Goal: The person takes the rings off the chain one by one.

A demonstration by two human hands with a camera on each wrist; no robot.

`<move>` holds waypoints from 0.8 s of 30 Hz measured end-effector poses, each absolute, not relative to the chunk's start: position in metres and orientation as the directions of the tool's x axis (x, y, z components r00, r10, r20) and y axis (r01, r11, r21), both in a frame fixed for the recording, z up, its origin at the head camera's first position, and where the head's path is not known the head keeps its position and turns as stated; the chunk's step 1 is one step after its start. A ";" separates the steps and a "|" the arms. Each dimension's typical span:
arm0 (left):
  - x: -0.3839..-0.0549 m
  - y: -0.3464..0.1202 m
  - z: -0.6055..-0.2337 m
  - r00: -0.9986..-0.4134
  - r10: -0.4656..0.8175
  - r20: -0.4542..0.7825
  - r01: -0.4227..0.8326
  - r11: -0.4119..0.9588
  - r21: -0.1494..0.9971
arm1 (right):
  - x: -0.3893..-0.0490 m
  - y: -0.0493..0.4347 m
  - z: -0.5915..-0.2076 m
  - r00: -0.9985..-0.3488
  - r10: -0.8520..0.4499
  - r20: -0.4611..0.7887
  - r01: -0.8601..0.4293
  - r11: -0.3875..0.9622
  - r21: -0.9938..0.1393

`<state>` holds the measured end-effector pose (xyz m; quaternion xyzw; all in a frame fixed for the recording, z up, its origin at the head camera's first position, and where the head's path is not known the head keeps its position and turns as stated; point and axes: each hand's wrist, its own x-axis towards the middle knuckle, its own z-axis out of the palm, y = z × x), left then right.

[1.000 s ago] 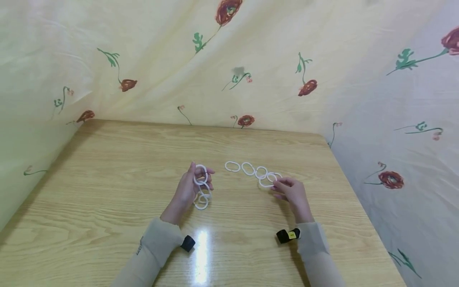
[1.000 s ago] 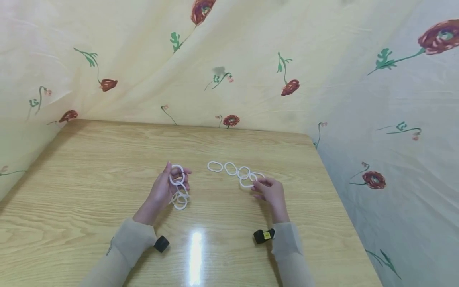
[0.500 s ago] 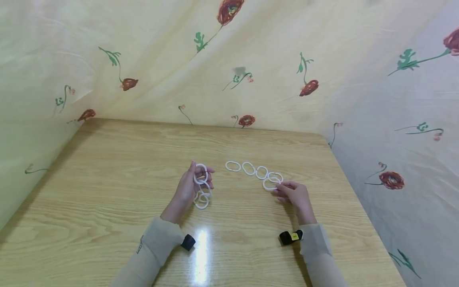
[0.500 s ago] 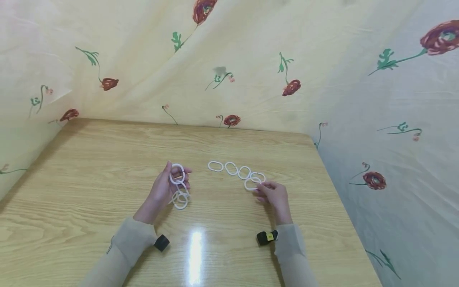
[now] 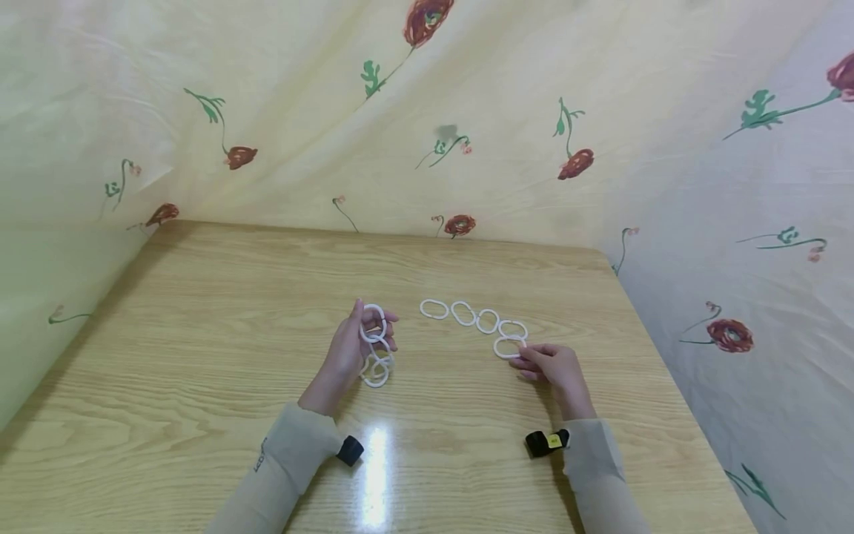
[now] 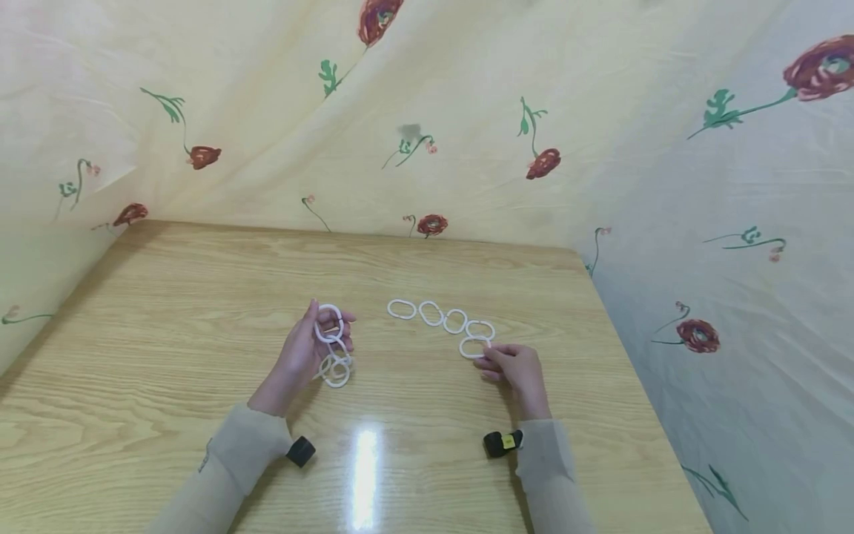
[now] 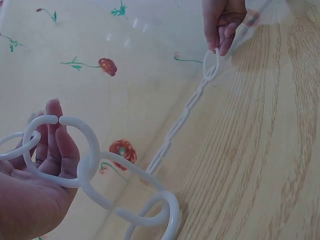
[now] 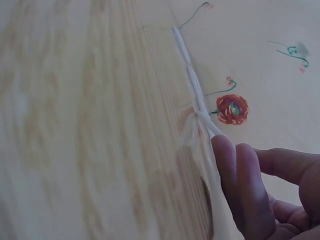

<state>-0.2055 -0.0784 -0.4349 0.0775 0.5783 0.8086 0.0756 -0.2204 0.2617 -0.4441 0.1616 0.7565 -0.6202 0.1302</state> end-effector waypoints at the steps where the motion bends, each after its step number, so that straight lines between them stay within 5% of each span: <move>1: -0.205 -0.078 -0.435 -0.977 0.211 0.038 -0.033 -0.323 0.946 | -0.220 0.263 -0.444 -0.914 0.082 -0.398 0.406 0.188 -0.894; 24: -0.205 -0.079 -0.432 -0.978 0.204 0.043 -0.025 -0.320 0.947 | -0.218 0.273 -0.434 -0.926 0.077 -0.370 0.375 0.305 -0.875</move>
